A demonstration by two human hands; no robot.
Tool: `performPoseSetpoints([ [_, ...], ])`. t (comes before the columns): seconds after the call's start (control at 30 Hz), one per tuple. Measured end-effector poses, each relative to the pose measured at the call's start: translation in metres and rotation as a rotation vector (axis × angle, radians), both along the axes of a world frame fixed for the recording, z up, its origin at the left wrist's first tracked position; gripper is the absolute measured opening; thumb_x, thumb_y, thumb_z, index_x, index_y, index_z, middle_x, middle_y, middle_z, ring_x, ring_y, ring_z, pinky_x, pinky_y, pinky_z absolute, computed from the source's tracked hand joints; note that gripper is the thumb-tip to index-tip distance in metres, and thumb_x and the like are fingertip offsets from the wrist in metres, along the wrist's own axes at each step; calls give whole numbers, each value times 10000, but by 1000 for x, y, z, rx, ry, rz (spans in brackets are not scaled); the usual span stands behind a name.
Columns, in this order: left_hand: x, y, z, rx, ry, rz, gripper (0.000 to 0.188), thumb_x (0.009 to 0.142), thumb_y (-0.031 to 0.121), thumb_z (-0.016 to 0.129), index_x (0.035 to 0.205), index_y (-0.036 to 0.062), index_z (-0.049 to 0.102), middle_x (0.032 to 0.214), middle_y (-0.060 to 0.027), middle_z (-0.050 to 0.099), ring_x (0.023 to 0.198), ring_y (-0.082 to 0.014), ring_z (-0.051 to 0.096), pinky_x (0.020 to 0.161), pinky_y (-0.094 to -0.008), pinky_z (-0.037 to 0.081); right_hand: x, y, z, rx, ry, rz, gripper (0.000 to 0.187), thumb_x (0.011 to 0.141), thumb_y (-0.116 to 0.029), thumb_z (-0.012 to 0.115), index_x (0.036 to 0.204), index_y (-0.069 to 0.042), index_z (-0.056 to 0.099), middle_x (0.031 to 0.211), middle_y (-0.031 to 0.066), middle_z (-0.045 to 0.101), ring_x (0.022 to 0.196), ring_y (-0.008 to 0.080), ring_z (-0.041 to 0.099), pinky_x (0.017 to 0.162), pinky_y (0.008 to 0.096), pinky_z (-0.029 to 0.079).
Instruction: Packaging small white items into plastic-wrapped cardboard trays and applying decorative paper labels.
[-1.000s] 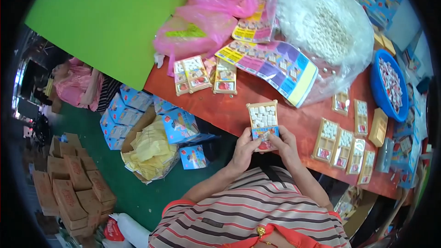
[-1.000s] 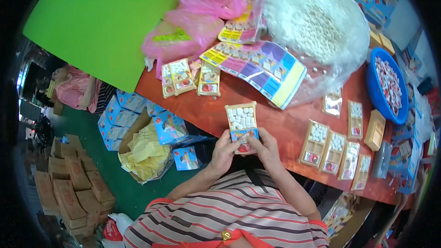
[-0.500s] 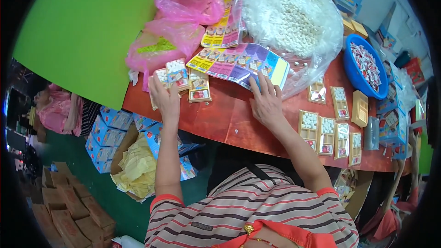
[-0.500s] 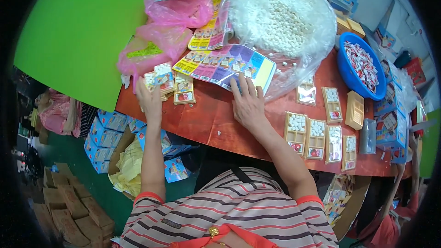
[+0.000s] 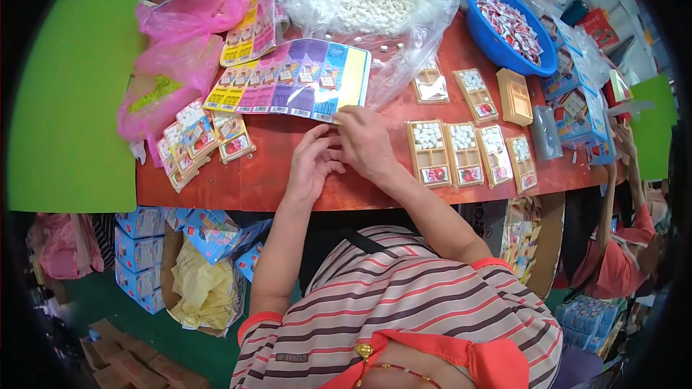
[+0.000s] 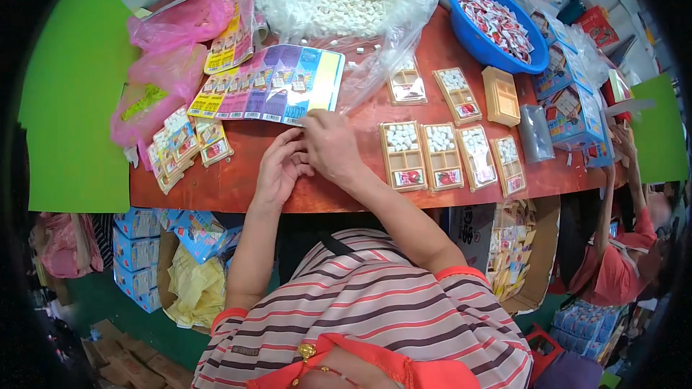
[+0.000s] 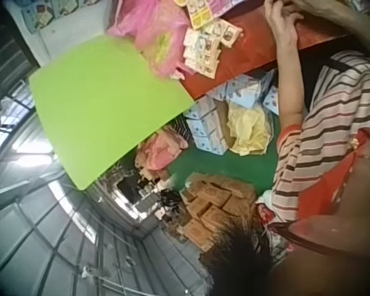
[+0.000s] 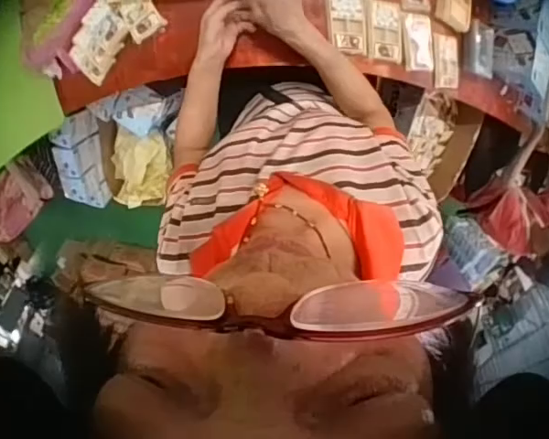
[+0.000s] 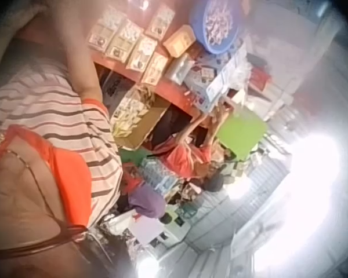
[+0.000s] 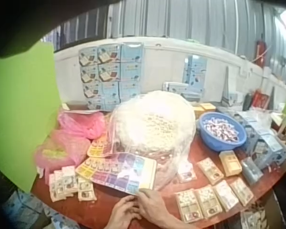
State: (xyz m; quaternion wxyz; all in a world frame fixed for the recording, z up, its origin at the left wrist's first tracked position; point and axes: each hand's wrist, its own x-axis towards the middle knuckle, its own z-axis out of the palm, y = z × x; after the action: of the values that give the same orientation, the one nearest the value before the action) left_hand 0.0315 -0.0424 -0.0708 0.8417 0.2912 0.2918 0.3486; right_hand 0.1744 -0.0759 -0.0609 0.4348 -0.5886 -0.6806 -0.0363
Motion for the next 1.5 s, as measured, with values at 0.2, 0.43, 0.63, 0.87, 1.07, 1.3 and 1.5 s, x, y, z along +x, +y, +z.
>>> performPoseSetpoints([
  [0.2, 25, 0, -5, -17, 98, -37, 290, 940, 178, 501, 1156, -2, 430, 897, -183, 619, 596, -257, 654, 442, -313, 526, 34, -25, -4, -249, 435, -94, 155, 891, -46, 557, 1030, -7, 615, 966, 162, 608, 875, 340, 615, 758, 401, 497],
  [0.43, 36, 10, -2, 60, 201, 41, 238, 965, 197, 451, 1093, -3, 466, 834, -154, 601, 537, -213, 625, 399, -270, 495, 23, -16, -4, -256, 421, -2, 151, 888, -54, 552, 1015, -13, 623, 943, 157, 603, 860, 332, 620, 745, 404, 499],
  [0.63, 37, 24, -1, 221, 365, 102, 233, 962, 200, 463, 1079, -1, 482, 819, -136, 592, 509, -161, 593, 371, -237, 443, 21, 6, -1, -256, 308, 17, 164, 866, -80, 572, 1014, -37, 629, 908, 148, 595, 842, 324, 608, 722, 419, 477],
  [0.87, 12, 37, 9, 202, 322, 273, 214, 946, 201, 495, 1057, 19, 507, 821, -125, 600, 525, -158, 601, 374, -240, 434, 21, 14, 21, -184, -85, -7, 195, 832, -97, 619, 1024, -66, 643, 888, 114, 590, 847, 294, 597, 748, 415, 458],
  [1.07, -1, 52, -4, 107, 270, 40, 226, 935, 200, 502, 976, -18, 547, 760, -126, 622, 521, -187, 611, 382, -270, 468, 13, 25, 10, -194, -31, 46, 131, 829, -112, 630, 952, -68, 630, 869, 99, 584, 841, 286, 594, 746, 411, 443],
  [1.3, -3, 54, -10, 79, 143, 148, 232, 933, 186, 494, 998, -25, 564, 753, -130, 631, 539, -196, 627, 406, -277, 494, 7, 31, 9, -214, -34, 55, 100, 829, -117, 635, 912, -64, 619, 847, 95, 578, 829, 279, 594, 728, 407, 436],
  [1.5, -3, 48, -8, 97, 136, 64, 242, 936, 190, 493, 1018, -26, 565, 769, -129, 649, 558, -197, 641, 428, -285, 512, 3, 29, 8, -255, -47, 81, 101, 814, -123, 653, 887, -65, 615, 837, 84, 575, 812, 274, 591, 711, 405, 423],
])
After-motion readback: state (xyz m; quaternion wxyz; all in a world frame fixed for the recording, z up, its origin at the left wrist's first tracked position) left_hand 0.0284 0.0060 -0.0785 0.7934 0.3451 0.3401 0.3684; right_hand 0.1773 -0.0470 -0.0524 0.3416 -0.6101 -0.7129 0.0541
